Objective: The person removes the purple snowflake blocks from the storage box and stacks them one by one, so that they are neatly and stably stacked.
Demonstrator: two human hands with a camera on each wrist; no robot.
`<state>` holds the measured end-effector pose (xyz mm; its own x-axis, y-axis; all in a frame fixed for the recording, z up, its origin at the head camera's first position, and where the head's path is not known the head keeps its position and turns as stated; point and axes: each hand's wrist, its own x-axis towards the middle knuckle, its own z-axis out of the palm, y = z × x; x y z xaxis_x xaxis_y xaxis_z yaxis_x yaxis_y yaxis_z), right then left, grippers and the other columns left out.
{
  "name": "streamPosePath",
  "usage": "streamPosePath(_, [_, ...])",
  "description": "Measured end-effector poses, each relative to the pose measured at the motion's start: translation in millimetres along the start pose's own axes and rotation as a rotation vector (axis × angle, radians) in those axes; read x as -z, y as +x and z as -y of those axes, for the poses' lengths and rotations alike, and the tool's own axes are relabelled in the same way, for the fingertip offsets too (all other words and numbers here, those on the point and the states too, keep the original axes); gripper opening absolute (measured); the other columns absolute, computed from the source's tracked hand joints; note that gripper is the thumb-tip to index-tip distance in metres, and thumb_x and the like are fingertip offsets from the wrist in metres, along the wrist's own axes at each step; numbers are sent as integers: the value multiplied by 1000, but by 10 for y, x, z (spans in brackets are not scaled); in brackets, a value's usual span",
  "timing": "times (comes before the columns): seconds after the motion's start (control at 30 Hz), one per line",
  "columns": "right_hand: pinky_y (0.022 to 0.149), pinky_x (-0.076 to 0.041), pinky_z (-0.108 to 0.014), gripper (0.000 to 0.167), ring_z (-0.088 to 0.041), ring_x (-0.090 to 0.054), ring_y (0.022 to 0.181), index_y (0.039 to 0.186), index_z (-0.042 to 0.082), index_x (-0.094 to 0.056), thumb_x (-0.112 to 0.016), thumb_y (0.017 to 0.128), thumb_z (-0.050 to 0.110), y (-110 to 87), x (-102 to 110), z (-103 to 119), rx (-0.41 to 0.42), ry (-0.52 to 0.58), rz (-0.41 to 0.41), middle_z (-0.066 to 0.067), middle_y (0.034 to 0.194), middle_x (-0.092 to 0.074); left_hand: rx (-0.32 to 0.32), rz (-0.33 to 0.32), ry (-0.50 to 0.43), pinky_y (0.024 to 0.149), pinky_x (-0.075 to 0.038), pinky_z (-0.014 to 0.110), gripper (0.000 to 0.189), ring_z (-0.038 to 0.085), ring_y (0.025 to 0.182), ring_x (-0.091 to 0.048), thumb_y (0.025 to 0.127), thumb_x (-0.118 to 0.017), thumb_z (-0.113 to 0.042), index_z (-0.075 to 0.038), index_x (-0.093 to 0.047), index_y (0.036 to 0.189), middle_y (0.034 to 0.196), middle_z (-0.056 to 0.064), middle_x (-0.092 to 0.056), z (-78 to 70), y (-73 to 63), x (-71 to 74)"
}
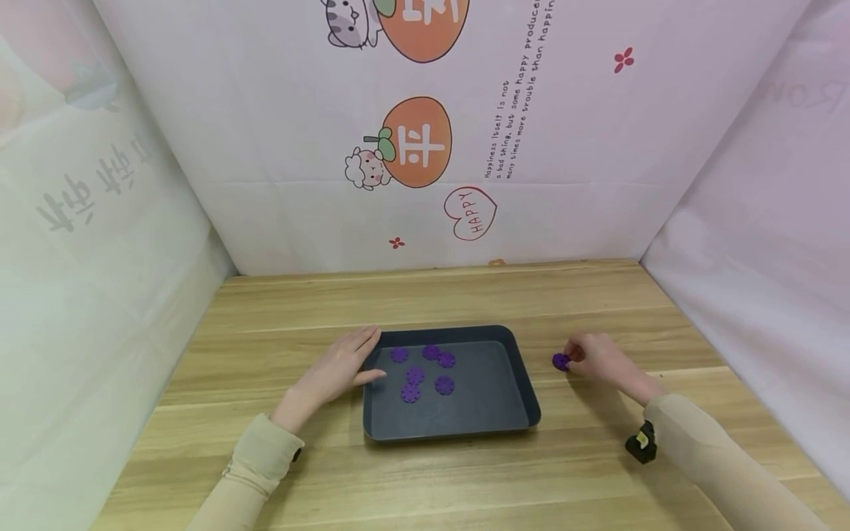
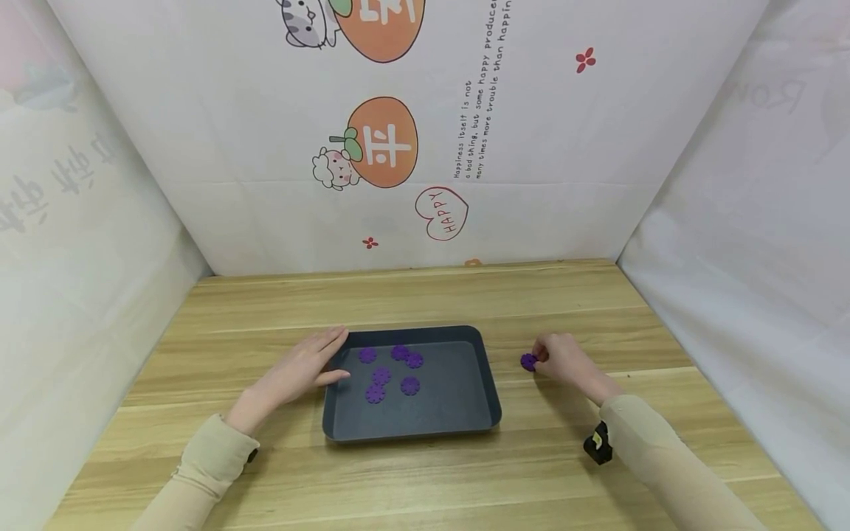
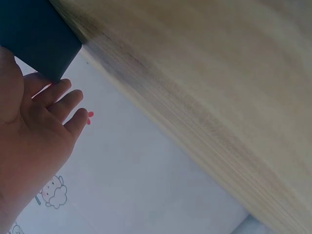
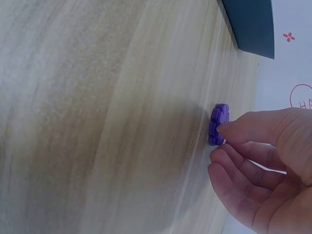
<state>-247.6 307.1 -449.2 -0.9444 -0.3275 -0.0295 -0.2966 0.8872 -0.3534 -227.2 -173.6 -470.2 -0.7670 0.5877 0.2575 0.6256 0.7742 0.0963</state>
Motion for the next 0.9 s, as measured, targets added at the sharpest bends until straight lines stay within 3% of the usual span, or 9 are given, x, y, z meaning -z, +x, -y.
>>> streamPosePath(0.9, [66,-57,-35,9,-19,-65,75,89,-1,-70,-74,82,4,-23,19,13,-8,-6,-10,-11,83,-71,4,2,7,114,-42,53,78,38,139,-48,92,-65,-47,4,-43,147,151,22,-46,-19,-4,31])
